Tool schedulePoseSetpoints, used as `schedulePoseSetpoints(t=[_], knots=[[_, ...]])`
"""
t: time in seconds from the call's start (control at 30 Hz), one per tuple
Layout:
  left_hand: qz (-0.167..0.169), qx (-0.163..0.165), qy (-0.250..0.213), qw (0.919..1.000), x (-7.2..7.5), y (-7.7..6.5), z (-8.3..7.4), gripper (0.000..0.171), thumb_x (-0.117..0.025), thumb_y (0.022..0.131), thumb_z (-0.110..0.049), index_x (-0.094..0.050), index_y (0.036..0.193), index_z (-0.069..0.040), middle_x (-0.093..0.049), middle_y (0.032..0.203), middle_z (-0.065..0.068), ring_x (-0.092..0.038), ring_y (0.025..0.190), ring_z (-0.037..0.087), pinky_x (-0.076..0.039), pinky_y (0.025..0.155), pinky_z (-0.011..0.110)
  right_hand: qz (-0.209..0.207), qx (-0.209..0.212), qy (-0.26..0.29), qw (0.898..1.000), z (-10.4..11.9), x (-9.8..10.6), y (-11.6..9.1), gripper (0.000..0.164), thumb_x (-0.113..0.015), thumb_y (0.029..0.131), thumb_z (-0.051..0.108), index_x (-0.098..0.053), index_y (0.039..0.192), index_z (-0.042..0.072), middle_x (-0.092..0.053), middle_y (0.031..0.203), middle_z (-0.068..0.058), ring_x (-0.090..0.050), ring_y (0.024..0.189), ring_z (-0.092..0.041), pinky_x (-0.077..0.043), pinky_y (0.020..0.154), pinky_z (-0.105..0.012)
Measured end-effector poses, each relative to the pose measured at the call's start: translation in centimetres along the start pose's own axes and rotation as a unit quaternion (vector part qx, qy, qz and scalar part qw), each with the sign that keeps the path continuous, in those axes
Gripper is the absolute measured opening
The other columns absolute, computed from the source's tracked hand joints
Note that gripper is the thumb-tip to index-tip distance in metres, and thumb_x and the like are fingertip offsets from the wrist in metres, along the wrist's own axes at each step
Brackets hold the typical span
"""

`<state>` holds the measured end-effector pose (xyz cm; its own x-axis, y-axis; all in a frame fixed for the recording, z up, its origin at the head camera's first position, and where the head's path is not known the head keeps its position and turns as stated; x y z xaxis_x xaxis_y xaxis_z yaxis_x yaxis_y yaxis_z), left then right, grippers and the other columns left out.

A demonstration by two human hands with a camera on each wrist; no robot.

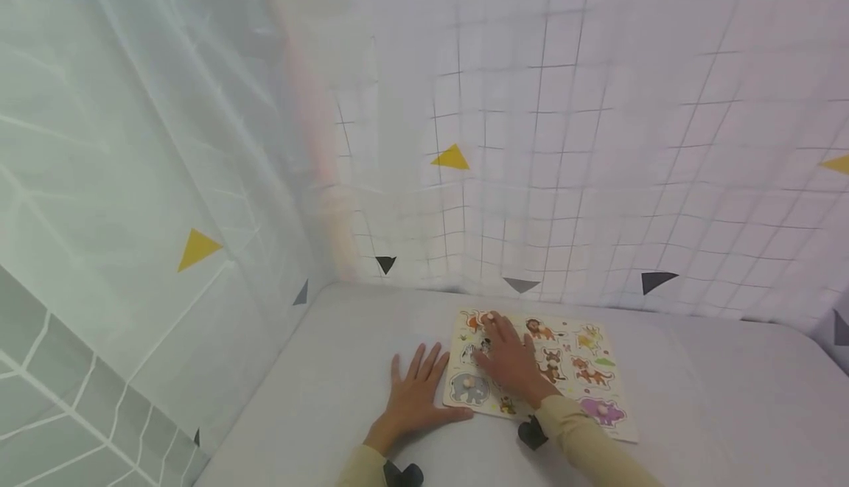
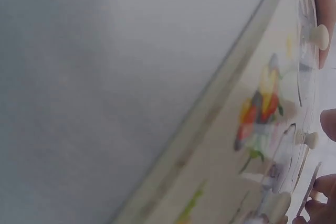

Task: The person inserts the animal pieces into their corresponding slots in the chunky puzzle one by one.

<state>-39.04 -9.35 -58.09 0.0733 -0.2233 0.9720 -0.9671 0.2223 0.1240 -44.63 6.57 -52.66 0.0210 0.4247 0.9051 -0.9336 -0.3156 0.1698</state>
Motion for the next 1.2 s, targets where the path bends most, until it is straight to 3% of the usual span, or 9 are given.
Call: schedulePoseSetpoints(t=[0.1, 0.33, 0.67, 1.2], knots=[[0.0, -0.002, -0.002, 1.0, 0.1, 0.0, 0.0, 0.117, -0.048, 0.072, -0.098, -0.022, 0.165, -0.032, -0.015, 0.175, -0.007, -0.013, 0.164, 0.025, -0.006, 0.127, 0.072, 0.004, 0.005, 0.006, 1.0, 0.3, -0.1, 0.1, 0.071, -0.059, 0.102, 0.037, -0.034, 0.158, 0.002, -0.028, 0.167, -0.023, -0.027, 0.155, -0.045, -0.02, 0.117, -0.082], [0.004, -0.001, 0.001, 1.0, -0.3, 0.2, 0.1, 0.118, -0.044, 0.072, -0.1, -0.019, 0.165, -0.034, -0.013, 0.176, -0.009, -0.011, 0.165, 0.024, -0.005, 0.127, 0.072, 0.018, 0.016, -0.034, 0.999, 0.6, -1.0, 0.6, 0.069, -0.058, 0.103, 0.036, -0.036, 0.157, 0.001, -0.031, 0.166, -0.024, -0.03, 0.154, -0.044, -0.026, 0.115, -0.081], [0.01, 0.001, 0.007, 0.9999, -0.5, 0.4, 0.1, 0.118, -0.044, 0.071, -0.101, -0.018, 0.165, -0.034, -0.013, 0.176, -0.01, -0.011, 0.165, 0.025, -0.005, 0.127, 0.073, 0.023, 0.011, 0.0, 1.0, 0.9, -1.5, 1.1, 0.067, -0.055, 0.105, 0.035, -0.033, 0.159, 0.002, -0.029, 0.168, -0.023, -0.026, 0.156, -0.045, -0.017, 0.12, -0.081], [0.008, 0.002, 0.01, 0.9999, -0.4, 0.3, 0.1, 0.117, -0.044, 0.071, -0.1, -0.02, 0.165, -0.034, -0.015, 0.175, -0.009, -0.012, 0.165, 0.024, -0.007, 0.127, 0.072, 0.008, 0.026, 0.017, 0.999, 1.1, -1.8, 1.3, 0.064, -0.053, 0.105, 0.035, -0.036, 0.157, 0.001, -0.033, 0.165, -0.026, -0.03, 0.153, -0.049, -0.013, 0.12, -0.081]])
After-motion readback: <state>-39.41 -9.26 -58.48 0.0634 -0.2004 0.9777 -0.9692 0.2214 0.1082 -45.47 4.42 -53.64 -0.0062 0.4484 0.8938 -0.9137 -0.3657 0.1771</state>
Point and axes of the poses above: each hand's wrist, its own y-axis towards the middle knuckle, its own x-axis out of the back of the hand, z = x × y, the point moved 10 cm from there along y, towards the middle knuckle
